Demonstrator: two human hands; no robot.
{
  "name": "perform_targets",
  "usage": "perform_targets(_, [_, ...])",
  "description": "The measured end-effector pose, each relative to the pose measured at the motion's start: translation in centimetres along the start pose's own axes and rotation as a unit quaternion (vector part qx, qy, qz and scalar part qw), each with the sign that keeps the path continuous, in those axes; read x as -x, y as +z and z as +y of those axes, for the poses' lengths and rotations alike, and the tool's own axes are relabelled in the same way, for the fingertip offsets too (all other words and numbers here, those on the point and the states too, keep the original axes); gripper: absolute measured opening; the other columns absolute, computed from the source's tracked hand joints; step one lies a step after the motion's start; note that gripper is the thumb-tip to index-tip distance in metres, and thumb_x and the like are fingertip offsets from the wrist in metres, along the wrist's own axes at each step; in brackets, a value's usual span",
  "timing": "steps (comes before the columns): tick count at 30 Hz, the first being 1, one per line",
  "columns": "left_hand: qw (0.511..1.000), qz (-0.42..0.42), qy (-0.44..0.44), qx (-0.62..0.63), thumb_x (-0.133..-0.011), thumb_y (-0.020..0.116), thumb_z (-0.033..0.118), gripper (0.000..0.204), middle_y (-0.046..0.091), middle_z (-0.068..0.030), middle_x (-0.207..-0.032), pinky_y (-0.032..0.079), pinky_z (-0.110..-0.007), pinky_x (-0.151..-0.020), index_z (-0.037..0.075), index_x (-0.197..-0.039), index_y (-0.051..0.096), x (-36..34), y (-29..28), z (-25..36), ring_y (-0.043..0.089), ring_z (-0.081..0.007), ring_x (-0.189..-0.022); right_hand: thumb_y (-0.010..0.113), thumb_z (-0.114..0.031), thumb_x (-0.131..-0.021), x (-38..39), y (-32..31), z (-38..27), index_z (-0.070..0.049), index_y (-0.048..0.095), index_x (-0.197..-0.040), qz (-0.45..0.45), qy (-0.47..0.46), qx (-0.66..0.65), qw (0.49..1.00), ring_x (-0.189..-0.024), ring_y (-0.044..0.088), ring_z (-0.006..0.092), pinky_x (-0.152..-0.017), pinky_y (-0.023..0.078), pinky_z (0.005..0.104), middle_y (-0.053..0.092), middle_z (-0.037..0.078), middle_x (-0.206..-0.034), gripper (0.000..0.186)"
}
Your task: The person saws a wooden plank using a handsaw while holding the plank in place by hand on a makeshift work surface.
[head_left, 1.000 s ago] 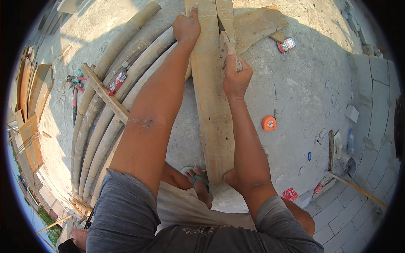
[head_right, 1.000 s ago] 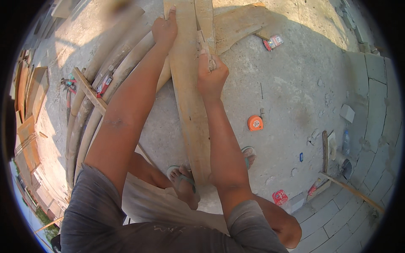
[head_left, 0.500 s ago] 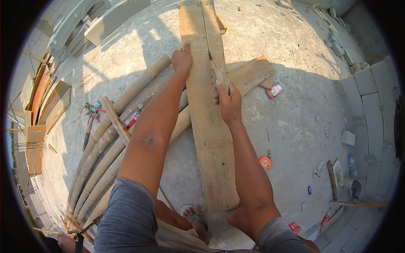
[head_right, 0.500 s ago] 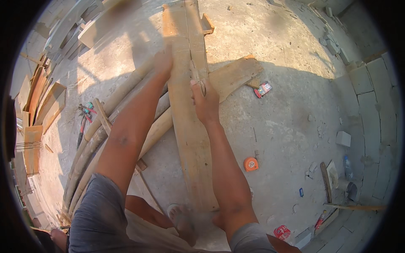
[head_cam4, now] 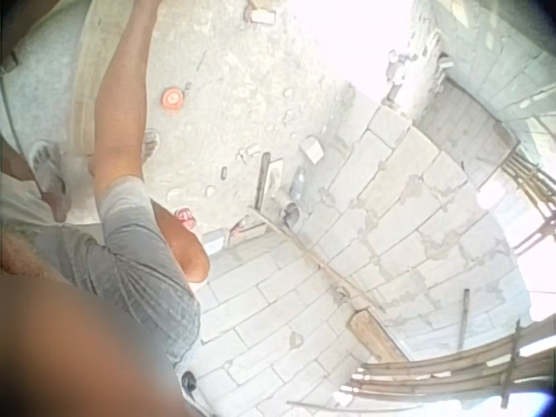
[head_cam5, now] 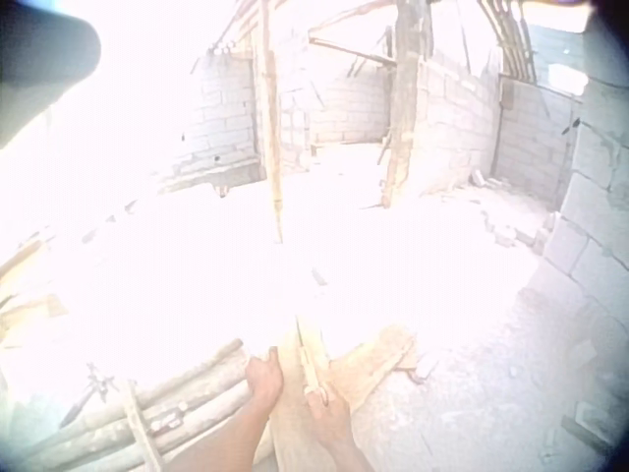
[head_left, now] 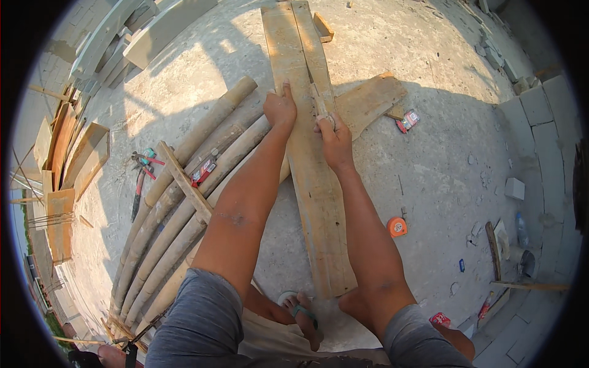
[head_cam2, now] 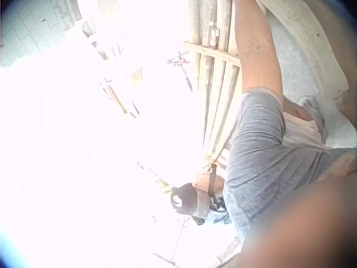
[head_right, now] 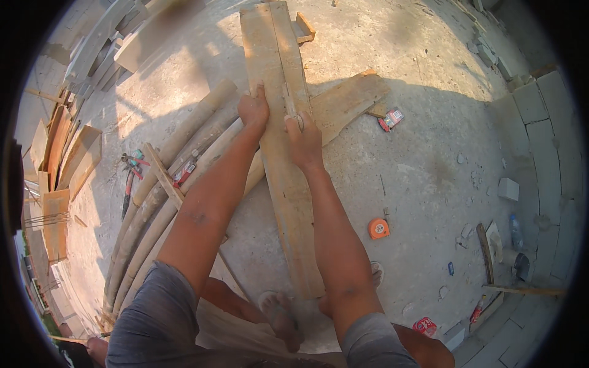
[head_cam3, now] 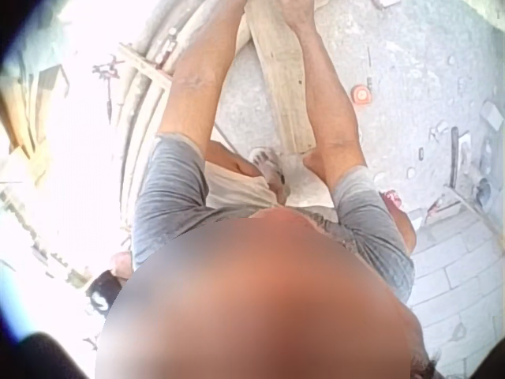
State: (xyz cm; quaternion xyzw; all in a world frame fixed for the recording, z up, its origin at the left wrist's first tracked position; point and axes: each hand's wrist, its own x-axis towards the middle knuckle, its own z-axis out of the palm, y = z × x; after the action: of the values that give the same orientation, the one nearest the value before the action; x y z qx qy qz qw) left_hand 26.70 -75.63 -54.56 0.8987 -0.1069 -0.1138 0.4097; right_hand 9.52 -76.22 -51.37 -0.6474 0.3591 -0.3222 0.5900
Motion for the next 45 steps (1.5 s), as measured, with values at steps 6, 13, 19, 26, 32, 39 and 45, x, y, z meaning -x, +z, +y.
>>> perform_targets(6, [0.998, 0.047, 0.002, 0.047, -0.095, 0.060, 0.062, 0.074, 0.070, -0.0361, -0.099, 0.054, -0.054, -0.085, -0.011, -0.100, 0.068, -0.5, -0.1, -0.5, 0.069, -0.0508, -0.096, 0.061, -0.034, -0.101, 0.5, -1.5, -3.0, -0.002, 0.067, -0.099, -0.047, 0.084, 0.087, 0.992, -0.077, 0.053, 0.0103, -0.071, 0.044, 0.0274, 0.061, 0.001, -0.082, 0.032])
perform_targets(13, [0.997, 0.042, -0.003, 0.072, -0.095, 0.061, 0.060, 0.070, 0.070, -0.0344, -0.103, 0.053, -0.052, -0.090, -0.009, -0.105, 0.068, -0.5, -0.3, -0.2, 0.068, -0.0501, -0.101, 0.068, -0.032, -0.098, -0.5, -2.3, -3.4, 0.000, 0.068, -0.100, -0.090, 0.035, 0.155, 0.983, -0.073, 0.055, 0.0089, -0.069, 0.045, 0.0271, 0.062, 0.001, -0.081, 0.032])
perform_targets(19, [0.999, 0.024, -0.016, 0.040, -0.093, 0.063, 0.060, 0.071, 0.070, -0.0339, -0.106, 0.054, -0.051, -0.091, -0.010, -0.107, 0.068, -0.6, -0.3, -0.5, 0.069, -0.0487, -0.103, 0.066, -0.030, -0.101, -0.6, -0.2, -0.2, -0.004, 0.066, -0.097, -0.069, 0.041, 0.002, 0.997, -0.071, 0.057, 0.0082, -0.065, 0.047, 0.0258, 0.063, 0.001, -0.080, 0.027])
perform_targets(26, [0.997, -0.013, -0.056, 0.051, -0.082, 0.074, 0.068, 0.083, 0.071, -0.0333, -0.106, 0.056, -0.049, -0.091, -0.011, -0.105, 0.070, -1.1, -0.2, -0.2, 0.071, -0.0450, -0.104, 0.059, -0.033, -0.107, 3.1, -1.3, -2.2, -0.003, 0.065, -0.095, 0.013, 0.051, -0.018, 0.998, -0.061, 0.050, 0.0045, -0.053, 0.040, 0.0246, 0.055, -0.001, -0.067, 0.033])
perform_targets(32, [0.999, 0.023, -0.038, 0.031, -0.082, 0.075, 0.067, 0.082, 0.072, -0.0325, -0.103, 0.057, -0.048, -0.088, -0.012, -0.102, 0.070, -1.0, 0.0, -0.7, 0.072, -0.0445, -0.100, 0.062, -0.031, -0.103, 5.3, -1.6, -7.1, 0.006, 0.069, -0.094, 0.075, 0.050, 0.069, 0.994, -0.061, 0.055, 0.0137, -0.057, 0.045, 0.0342, 0.060, 0.010, -0.066, 0.039])
perform_targets(39, [0.998, 0.005, -0.041, 0.056, -0.081, 0.075, 0.068, 0.083, 0.073, -0.0310, -0.101, 0.057, -0.048, -0.087, -0.012, -0.101, 0.070, -1.2, -0.1, -0.8, 0.073, -0.0440, -0.097, 0.068, -0.026, -0.098, 3.0, -0.7, -7.1, 0.009, 0.071, -0.094, 0.078, 0.038, 0.130, 0.988, -0.069, 0.064, 0.0193, -0.068, 0.051, 0.0381, 0.070, 0.021, -0.076, 0.035])
perform_targets(45, [0.998, 0.008, -0.033, 0.057, -0.075, 0.082, 0.067, 0.084, 0.073, -0.0289, -0.102, 0.058, -0.046, -0.086, -0.011, -0.103, 0.070, -1.2, 0.0, -1.1, 0.073, -0.0413, -0.097, 0.070, -0.023, -0.097, 6.0, -1.2, -7.6, 0.006, 0.073, -0.096, 0.096, 0.059, 0.104, 0.988, -0.071, 0.064, 0.0166, -0.068, 0.051, 0.0367, 0.069, 0.018, -0.074, 0.029])
